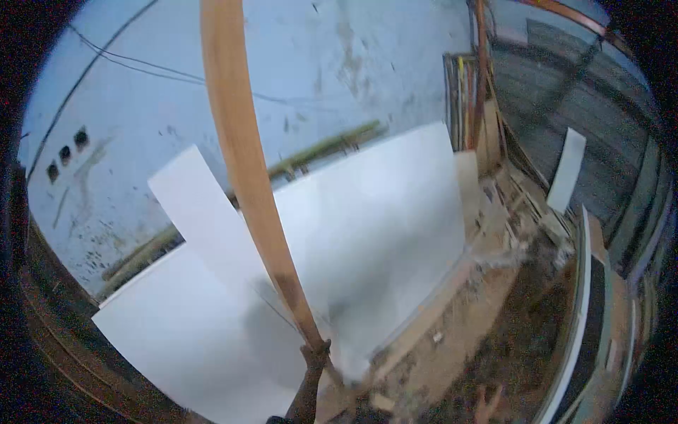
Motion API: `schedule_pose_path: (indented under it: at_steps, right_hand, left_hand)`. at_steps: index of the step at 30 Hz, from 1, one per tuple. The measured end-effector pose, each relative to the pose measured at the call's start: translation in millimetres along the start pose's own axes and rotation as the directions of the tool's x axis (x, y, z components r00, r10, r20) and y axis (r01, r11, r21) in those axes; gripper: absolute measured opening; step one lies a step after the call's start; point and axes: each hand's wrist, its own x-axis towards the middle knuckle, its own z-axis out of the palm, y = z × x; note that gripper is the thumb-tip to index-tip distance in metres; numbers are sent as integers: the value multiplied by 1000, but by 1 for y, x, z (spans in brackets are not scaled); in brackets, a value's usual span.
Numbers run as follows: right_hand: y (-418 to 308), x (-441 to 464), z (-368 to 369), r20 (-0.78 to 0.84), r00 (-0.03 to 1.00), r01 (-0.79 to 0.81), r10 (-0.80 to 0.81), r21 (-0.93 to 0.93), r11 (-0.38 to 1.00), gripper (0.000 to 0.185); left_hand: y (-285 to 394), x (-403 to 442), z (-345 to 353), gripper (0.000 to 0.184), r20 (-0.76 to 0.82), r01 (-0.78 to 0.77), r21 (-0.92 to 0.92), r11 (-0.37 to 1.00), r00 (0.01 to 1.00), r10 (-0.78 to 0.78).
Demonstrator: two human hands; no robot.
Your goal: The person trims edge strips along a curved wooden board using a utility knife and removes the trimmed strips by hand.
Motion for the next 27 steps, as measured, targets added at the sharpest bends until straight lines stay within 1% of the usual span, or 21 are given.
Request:
schedule_pose_path:
  at_steps: [1, 2, 3, 4, 5, 6, 7, 8, 9, 10, 12, 14, 15, 16, 18, 20, 21, 22, 23, 25, 27]
  right_hand:
    - [1, 6, 2, 15, 1000, -20, 21, -28, 999, 48]
    - [3, 8, -1, 21, 999, -44, 45, -56, 997, 48]
    - [5, 13, -2, 32, 998, -58, 60, -76, 995, 48]
    - [7, 17, -2, 42, 996, -71, 75, -94, 993, 47]
    - [7, 21, -1, 50, 995, -84, 90, -111, 990, 47]
    - [9, 25, -1, 59, 993, -96, 105, -130, 987, 47]
    - [11, 27, -3, 66, 990, -113, 124, -147, 983, 46]
    - [14, 30, -4, 68, 988, -128, 140, -162, 979, 46]
    - [16, 33, -5, 73, 985, -142, 157, -181, 973, 46]
    - [19, 33, -6, 76, 982, -155, 172, -196, 968, 46]
    - [27, 33, -8, 80, 974, -189, 212, -228, 955, 45]
    - [38, 31, -14, 59, 965, -231, 254, -253, 939, 45]
    - [46, 28, -18, 49, 959, -256, 278, -269, 929, 44]
    - [55, 22, -24, 34, 951, -285, 306, -281, 917, 44]
    - [75, 1, -40, -4, 930, -352, 367, -299, 887, 44]
    - [107, -45, -61, -73, 891, -448, 448, -300, 842, 43]
    - [128, -75, -68, -111, 866, -496, 487, -306, 813, 43]
    - [148, -106, -76, -147, 838, -544, 526, -313, 779, 43]
    - [166, -138, -77, -179, 809, -586, 560, -324, 743, 43]
    - [183, -186, -73, -219, 757, -651, 615, -333, 682, 43]
    - [190, -209, -59, -245, 717, -696, 653, -299, 653, 42]
  left_hand:
    - [-25, 5, 3, 37, -18, -48, -9, 999, 999, 48]
    - [-33, 9, 0, 37, -33, -57, -7, 998, 998, 57]
    - [-38, 17, -2, 31, -69, -83, -251, 964, 995, 67]
    - [-46, 28, -3, 25, -102, -118, -481, 869, 992, 79]
    - [-86, 42, 0, 20, -34, 0, -763, 646, 999, -40]
    - [-88, 53, -6, 20, -46, -19, -762, 647, 999, -25]
    - [-91, 66, -9, 20, -144, -109, -623, 774, 989, 23]
    - [-78, 77, -11, 19, -229, -184, -457, 870, 970, 85]
    - [-65, 87, -8, 25, -321, -286, -569, 771, 940, 112]
    - [-61, 95, -11, 25, -321, -297, -571, 765, 939, 125]
    - [-84, 116, -25, 32, -352, -147, -416, 897, 936, -10]
    - [-81, 129, -36, 41, -373, -24, -342, 939, 921, -112]
    - [-80, 136, -37, 42, -414, -64, -360, 931, 905, -97]
    - [-80, 146, -42, 42, -401, -13, -512, 859, 888, -225]
    - [-99, 156, -59, 34, -406, -82, -343, 936, 911, -69]
    - [-131, 181, -73, 24, -326, -296, -429, 853, 932, 159]
    - [-131, 198, -89, 28, -127, -67, -165, 984, 991, 47]
    - [-130, 214, -103, 37, 79, 53, 187, 981, 995, -69]
    - [-113, 225, -80, 37, 115, -16, 345, 938, 993, -25]
    - [-90, 229, 14, 37, 113, -221, 332, 917, 975, 193]
    - [-46, 206, 109, 37, 222, -384, 288, 877, 918, 329]
